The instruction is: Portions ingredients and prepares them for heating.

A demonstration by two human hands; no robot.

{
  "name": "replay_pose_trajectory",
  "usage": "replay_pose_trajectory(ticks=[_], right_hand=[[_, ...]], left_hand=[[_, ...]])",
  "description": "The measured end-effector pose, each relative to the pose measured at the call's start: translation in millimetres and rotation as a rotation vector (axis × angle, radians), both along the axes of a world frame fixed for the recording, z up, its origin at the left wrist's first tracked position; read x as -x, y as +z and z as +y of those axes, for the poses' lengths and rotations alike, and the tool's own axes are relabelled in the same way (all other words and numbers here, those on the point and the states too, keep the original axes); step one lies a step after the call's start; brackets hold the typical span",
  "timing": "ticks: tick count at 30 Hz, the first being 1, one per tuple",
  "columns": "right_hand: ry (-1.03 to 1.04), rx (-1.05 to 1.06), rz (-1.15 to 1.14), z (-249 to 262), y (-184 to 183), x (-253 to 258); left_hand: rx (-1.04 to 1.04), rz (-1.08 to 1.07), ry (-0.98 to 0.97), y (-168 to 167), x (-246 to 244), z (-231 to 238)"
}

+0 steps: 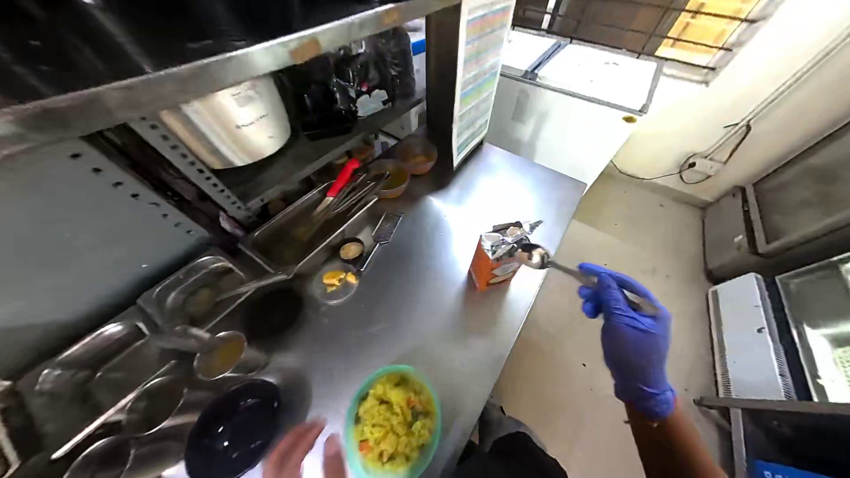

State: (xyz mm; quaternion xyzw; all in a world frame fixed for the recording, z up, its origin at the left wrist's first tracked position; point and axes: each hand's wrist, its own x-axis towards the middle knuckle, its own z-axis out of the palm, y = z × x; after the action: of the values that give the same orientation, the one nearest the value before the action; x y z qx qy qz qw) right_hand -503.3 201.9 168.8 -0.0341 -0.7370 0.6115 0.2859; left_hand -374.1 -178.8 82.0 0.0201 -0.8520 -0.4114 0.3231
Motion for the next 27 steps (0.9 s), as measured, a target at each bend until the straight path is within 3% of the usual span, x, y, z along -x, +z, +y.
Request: replay_pose_trajectory(ticks=[2,5,8,10,17,22,27], right_hand=[[-0.023,-0.270,0.090,48,-13,25],[0.060,-0.585,0.009,84,-23,65],[0.223,-0.736,-0.017,90,-24,103],[0.348,-0.794,-0.009,92,-27,127],[0.616,-1.084,-0.063,87,-44,178],[0.672,-1.016,-0.110,86,-48,198],[0.761,-0.913,-0.197,82,-49,214]], left_hand=[[0.000,-0.056,-0.126,22,77,69],[0.067,-0.197,-0.281,31,179,168],[0.098,-0.395,-0.350,31,257,238],[0.148,-0.397,-0.334,20,288,264],[0.262,-0.276,-0.271,-6,296,271],[0.247,-0.193,-0.178,-24,298,276],[0.380,0.039,-0.037,-56,306,281]])
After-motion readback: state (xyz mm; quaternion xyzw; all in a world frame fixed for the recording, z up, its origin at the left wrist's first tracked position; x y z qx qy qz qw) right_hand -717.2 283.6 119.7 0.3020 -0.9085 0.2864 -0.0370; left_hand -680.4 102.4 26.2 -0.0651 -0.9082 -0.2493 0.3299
